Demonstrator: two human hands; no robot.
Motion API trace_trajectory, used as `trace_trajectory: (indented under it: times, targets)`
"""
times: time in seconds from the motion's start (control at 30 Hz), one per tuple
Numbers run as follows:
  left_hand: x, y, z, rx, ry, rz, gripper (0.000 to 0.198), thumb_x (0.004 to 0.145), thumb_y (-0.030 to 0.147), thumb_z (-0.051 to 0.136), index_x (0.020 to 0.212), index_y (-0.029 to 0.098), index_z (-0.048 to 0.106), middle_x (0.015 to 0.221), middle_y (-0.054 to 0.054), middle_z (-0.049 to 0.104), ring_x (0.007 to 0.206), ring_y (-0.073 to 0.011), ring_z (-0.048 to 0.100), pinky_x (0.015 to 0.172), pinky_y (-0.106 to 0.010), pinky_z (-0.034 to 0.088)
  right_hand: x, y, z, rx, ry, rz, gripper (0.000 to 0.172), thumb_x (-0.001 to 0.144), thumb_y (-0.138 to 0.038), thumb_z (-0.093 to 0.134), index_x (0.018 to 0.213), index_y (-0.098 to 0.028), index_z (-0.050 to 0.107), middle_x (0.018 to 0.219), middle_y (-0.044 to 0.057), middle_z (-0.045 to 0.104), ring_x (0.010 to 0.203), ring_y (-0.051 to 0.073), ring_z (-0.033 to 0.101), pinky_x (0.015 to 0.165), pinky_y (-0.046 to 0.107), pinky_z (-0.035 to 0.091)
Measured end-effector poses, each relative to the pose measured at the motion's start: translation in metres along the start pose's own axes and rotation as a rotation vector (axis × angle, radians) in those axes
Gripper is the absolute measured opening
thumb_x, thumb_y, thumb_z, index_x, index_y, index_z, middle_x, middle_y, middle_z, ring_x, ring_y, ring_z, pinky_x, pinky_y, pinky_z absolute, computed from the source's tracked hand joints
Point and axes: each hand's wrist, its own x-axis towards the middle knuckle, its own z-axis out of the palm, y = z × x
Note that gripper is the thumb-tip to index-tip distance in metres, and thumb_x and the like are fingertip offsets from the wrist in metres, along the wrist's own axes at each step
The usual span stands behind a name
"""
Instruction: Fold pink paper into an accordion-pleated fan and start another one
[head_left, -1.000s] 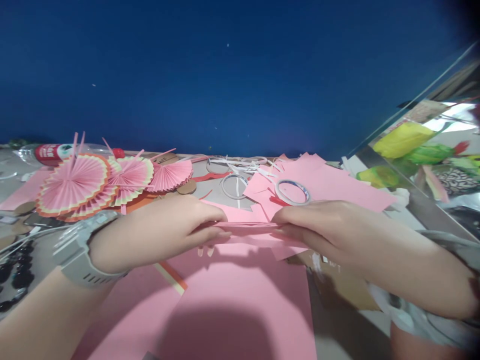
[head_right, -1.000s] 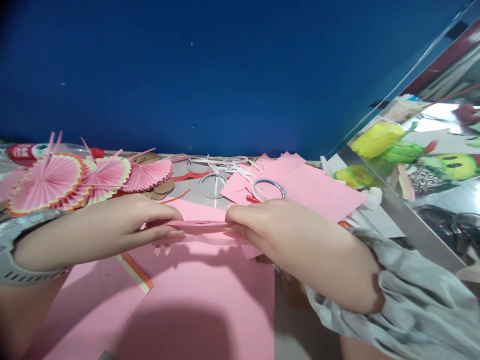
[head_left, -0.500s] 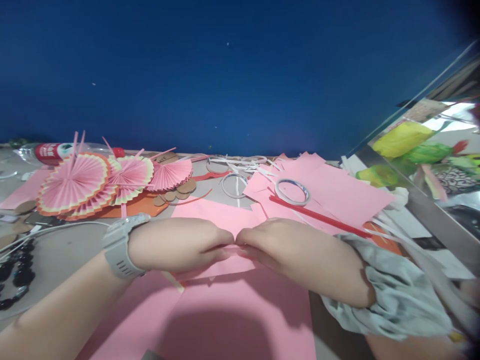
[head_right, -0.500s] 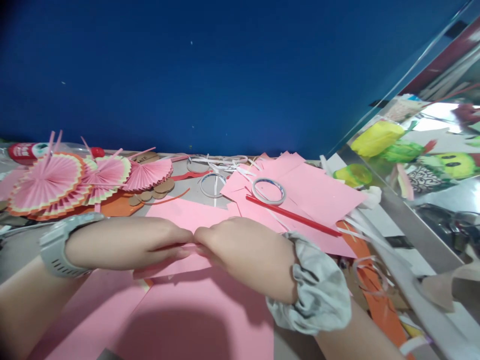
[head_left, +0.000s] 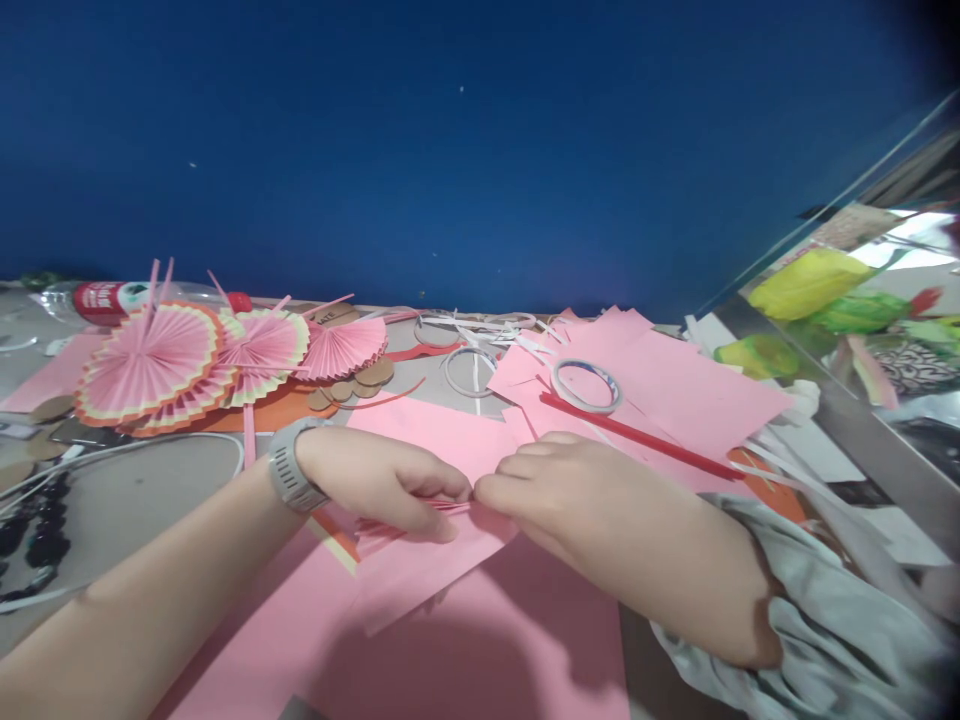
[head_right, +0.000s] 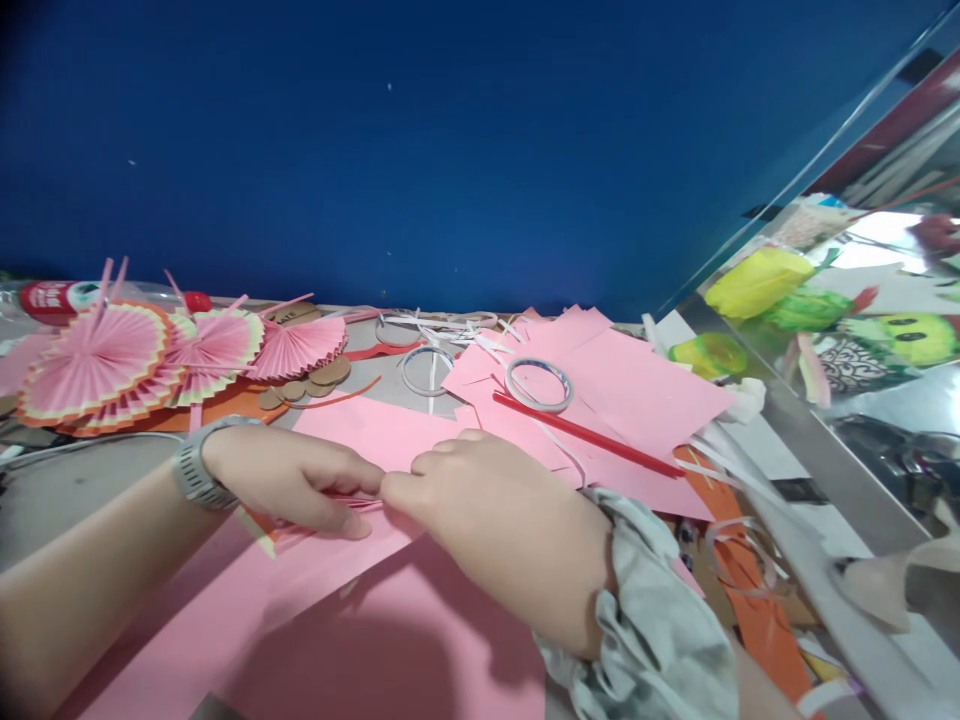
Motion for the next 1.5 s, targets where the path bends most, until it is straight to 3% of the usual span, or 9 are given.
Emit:
trace_trajectory:
  times: [0.2, 0.33, 0.5, 0.67, 0.9, 1.1, 1.23, 1.5]
  targets:
    - [-0.012, 0.018, 0.008, 0.315, 0.237, -0.122, 0.018, 0.088, 0.021, 0.035, 0.096, 0.02, 0.052, 0.072, 0.002, 0.054, 0.061, -0.0114, 0.048, 0.055, -0.021, 0.036, -0.004, 0.001, 0.003, -0.121, -0.002, 0.11, 0.018, 0.076, -0.004, 0.049, 0.074, -0.022, 0.052, 0.06, -0.004, 0.056, 0.055, 0.015, 0.049, 0.053, 0.027, 0.025]
    - [-0.018, 0.024, 0.01, 0.456, 0.337, -0.231, 0.019, 0.089, 0.022, 0.031, 0.083, 0.02, 0.049, 0.073, 0.001, 0.056, 0.06, -0.0125, 0.049, 0.052, -0.022, 0.034, -0.006, 0.002, 0.003, -0.195, -0.059, 0.221, 0.013, 0.08, -0.012, 0.045, 0.077, -0.024, 0.049, 0.054, -0.004, 0.053, 0.047, 0.016, 0.044, 0.046, 0.028, 0.015]
    - [-0.021, 0.028, 0.008, 0.366, 0.213, -0.174, 0.022, 0.091, 0.022, 0.028, 0.083, 0.02, 0.048, 0.074, 0.001, 0.055, 0.063, -0.0112, 0.05, 0.056, -0.02, 0.036, -0.005, 0.002, -0.006, -0.044, -0.172, 0.233, 0.013, 0.087, -0.022, 0.039, 0.08, -0.024, 0.051, 0.058, -0.003, 0.056, 0.049, 0.013, 0.048, 0.046, 0.025, 0.02]
    - [-0.016, 0.028, 0.008, 0.388, 0.168, -0.147, 0.026, 0.093, 0.035, 0.033, 0.085, 0.018, 0.051, 0.064, 0.003, 0.049, 0.055, -0.0105, 0.045, 0.05, -0.02, 0.034, 0.0, 0.004, -0.006, 0.07, -0.26, 0.178, 0.024, 0.093, -0.035, 0.034, 0.083, -0.024, 0.054, 0.063, -0.001, 0.06, 0.051, 0.012, 0.051, 0.046, 0.023, 0.022]
    - [-0.008, 0.021, 0.007, 0.206, 0.104, -0.03, 0.031, 0.092, 0.038, 0.037, 0.093, 0.014, 0.057, 0.066, 0.002, 0.053, 0.056, -0.0096, 0.046, 0.052, -0.018, 0.037, -0.001, -0.001, -0.002, -0.026, -0.212, 0.131, 0.016, 0.089, -0.023, 0.039, 0.084, -0.026, 0.054, 0.06, -0.003, 0.059, 0.048, 0.012, 0.048, 0.044, 0.024, 0.016]
    - [-0.002, 0.004, -0.002, -0.012, 0.025, 0.085, 0.023, 0.092, 0.023, 0.038, 0.098, 0.015, 0.059, 0.083, 0.002, 0.055, 0.079, -0.0087, 0.049, 0.073, -0.015, 0.039, -0.003, -0.007, 0.002, -0.092, -0.161, 0.074, 0.017, 0.081, -0.01, 0.046, 0.08, -0.025, 0.055, 0.056, -0.005, 0.056, 0.046, 0.012, 0.044, 0.044, 0.026, 0.014]
    - [0.005, -0.004, -0.002, -0.124, -0.068, 0.127, 0.018, 0.091, 0.021, 0.042, 0.084, 0.014, 0.057, 0.069, 0.004, 0.043, 0.065, -0.007, 0.04, 0.061, -0.014, 0.036, -0.004, -0.012, 0.006, -0.089, -0.154, 0.102, 0.019, 0.077, -0.009, 0.051, 0.078, -0.027, 0.057, 0.058, -0.004, 0.058, 0.049, 0.015, 0.05, 0.046, 0.027, 0.018]
    - [0.013, -0.015, 0.001, -0.222, -0.054, 0.097, 0.023, 0.089, 0.034, 0.047, 0.078, 0.015, 0.049, 0.06, 0.006, 0.032, 0.052, -0.0062, 0.028, 0.045, -0.018, 0.026, -0.005, -0.014, 0.016, -0.093, -0.035, 0.087, 0.026, 0.073, 0.001, 0.05, 0.082, -0.021, 0.06, 0.078, 0.0, 0.067, 0.068, 0.019, 0.062, 0.065, 0.033, 0.04]
